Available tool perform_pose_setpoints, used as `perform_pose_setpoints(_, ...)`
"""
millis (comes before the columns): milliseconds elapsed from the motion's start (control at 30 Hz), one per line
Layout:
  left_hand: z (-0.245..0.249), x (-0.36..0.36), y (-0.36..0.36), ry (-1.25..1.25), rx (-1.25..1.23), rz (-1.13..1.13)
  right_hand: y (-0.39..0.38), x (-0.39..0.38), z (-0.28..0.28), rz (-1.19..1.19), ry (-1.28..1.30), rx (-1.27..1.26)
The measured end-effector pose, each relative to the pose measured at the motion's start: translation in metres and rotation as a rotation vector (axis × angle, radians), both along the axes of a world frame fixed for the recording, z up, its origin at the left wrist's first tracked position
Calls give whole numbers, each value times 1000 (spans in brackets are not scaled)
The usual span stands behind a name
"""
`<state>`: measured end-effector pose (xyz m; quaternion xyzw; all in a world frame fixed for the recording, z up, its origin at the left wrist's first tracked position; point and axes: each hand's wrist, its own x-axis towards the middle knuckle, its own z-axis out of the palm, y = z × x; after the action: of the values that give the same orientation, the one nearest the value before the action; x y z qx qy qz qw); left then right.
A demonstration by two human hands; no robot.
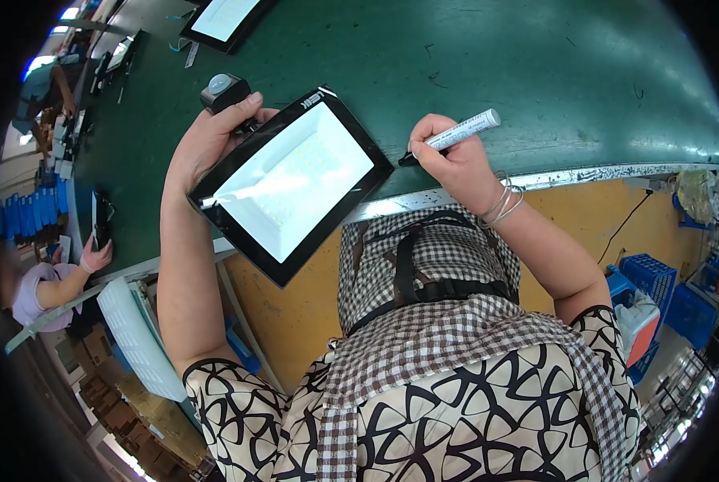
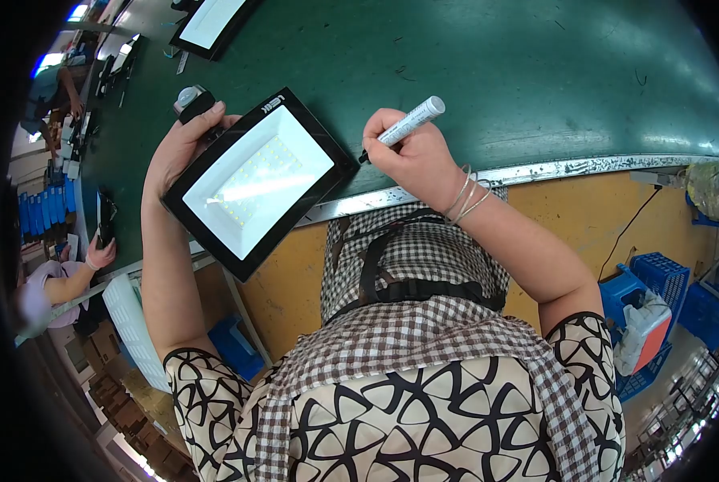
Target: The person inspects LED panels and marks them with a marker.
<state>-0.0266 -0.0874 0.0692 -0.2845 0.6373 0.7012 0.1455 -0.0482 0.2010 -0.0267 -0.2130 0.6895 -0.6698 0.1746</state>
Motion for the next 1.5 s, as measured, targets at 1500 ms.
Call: perform_pose_setpoints(1500, -13, -11, -11, -118, 108, 34, -52, -37, 8, 12, 123, 120)
